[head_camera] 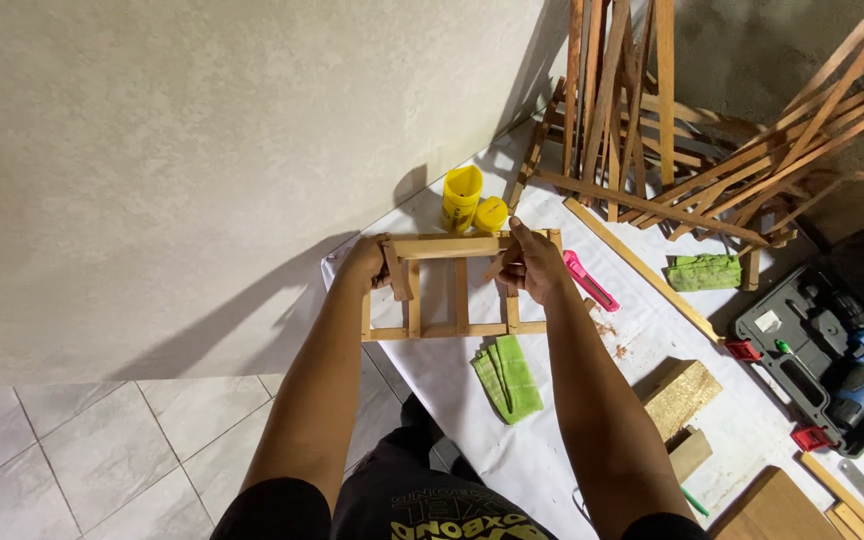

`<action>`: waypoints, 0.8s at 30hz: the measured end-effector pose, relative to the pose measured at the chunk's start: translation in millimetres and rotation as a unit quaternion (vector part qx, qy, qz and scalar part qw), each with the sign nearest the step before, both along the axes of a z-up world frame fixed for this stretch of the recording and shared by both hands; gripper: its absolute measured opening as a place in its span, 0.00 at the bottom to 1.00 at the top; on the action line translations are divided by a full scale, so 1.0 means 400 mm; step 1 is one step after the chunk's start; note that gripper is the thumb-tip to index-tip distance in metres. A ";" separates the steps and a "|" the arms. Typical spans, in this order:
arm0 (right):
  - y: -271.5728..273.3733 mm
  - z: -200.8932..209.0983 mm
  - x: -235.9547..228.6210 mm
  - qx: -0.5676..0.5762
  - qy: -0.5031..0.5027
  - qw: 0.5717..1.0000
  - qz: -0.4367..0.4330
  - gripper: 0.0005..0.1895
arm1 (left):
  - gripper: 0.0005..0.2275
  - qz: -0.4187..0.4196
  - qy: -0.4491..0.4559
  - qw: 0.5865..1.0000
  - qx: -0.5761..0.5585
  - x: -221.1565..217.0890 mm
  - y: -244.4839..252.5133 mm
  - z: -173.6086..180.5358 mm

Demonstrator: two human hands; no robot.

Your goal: The person assembles a small wooden frame at a workbench. They position wood strips on a base board, hammer nails to fasten the joints, fit pieces together, cut a wood strip with a circular saw, and sand a wooden board by hand.

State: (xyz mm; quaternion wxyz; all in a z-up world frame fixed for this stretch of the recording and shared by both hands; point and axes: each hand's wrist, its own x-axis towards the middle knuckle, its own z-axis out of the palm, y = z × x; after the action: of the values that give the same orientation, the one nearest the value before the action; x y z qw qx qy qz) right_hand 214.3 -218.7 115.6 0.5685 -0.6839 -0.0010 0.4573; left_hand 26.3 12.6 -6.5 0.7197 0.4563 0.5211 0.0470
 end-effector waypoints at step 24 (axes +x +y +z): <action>-0.023 -0.026 0.036 -0.037 -0.171 0.979 0.105 0.21 | 0.25 -0.067 -0.002 0.993 0.101 -0.108 -0.059 0.125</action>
State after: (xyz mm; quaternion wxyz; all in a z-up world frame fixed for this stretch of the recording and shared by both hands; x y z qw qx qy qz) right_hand 228.5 -227.7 105.0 0.4830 -0.7687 -0.1532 0.3903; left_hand -16.9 -11.0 43.7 0.6723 0.5604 0.4809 0.0521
